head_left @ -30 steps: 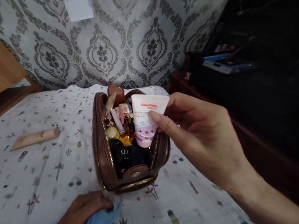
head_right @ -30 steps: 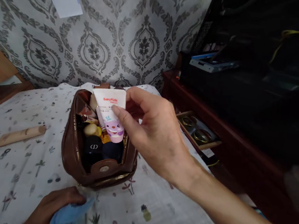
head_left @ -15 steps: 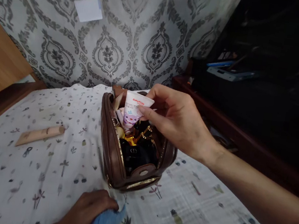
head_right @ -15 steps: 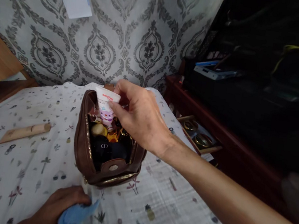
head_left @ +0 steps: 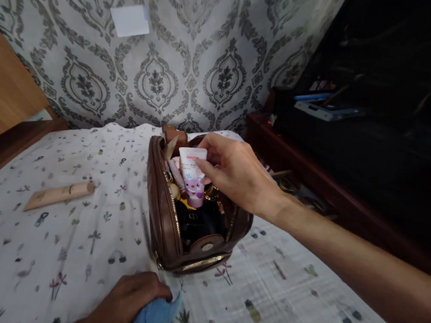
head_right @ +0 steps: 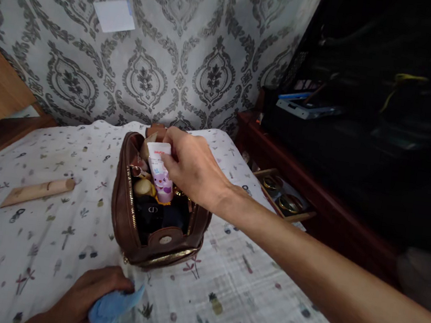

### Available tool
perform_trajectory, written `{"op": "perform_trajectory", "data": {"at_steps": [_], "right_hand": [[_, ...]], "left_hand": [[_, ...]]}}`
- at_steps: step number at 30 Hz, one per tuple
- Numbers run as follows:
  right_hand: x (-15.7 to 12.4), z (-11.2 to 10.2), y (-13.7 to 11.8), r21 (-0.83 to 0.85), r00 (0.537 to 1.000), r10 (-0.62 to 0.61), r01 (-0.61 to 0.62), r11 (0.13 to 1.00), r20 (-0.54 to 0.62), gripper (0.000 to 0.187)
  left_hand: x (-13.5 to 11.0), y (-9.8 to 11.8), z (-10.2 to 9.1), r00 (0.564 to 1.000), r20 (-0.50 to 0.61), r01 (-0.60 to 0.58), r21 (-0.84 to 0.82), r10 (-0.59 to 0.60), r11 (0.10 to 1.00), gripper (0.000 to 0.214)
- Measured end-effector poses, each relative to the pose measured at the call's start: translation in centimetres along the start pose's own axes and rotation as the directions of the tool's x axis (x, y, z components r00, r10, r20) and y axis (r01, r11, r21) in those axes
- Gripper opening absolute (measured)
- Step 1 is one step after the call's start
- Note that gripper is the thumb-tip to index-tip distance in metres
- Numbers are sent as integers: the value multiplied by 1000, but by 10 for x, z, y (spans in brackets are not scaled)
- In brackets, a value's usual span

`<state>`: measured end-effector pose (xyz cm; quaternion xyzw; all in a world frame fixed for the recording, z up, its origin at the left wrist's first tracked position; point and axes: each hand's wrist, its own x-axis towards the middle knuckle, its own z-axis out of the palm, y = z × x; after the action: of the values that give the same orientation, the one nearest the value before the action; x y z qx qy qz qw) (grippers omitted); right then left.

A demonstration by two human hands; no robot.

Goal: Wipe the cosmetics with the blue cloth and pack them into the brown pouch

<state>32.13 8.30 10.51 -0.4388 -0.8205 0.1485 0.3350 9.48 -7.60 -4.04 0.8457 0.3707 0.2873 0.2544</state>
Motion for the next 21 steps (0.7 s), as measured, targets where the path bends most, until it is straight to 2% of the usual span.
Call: {"op": "perform_trajectory", "data": {"at_steps": [4,9,14,18,21], "right_hand": [[11,6,-4,-146,995,-5,20,989,105,24],[20,10,-15,-394,965,50,58,917,257,20],[19,9,-22,-478,937,105,71,876,332,21],[15,7,-22,-486,914,60,157,860,402,15],[14,11,-22,-469,891,-66,297,832,448,15]], "left_hand": [[0,-3,-1,999,-2,-47,-26,47,999,34],[2,4,-4,1000,16,3,-42,-2,999,23],[3,4,-4,1000,26,17,-67,-15,998,23],[4,4,-5,999,33,15,-63,-13,998,22],[4,2,-4,999,30,17,-66,-15,998,23]]}}
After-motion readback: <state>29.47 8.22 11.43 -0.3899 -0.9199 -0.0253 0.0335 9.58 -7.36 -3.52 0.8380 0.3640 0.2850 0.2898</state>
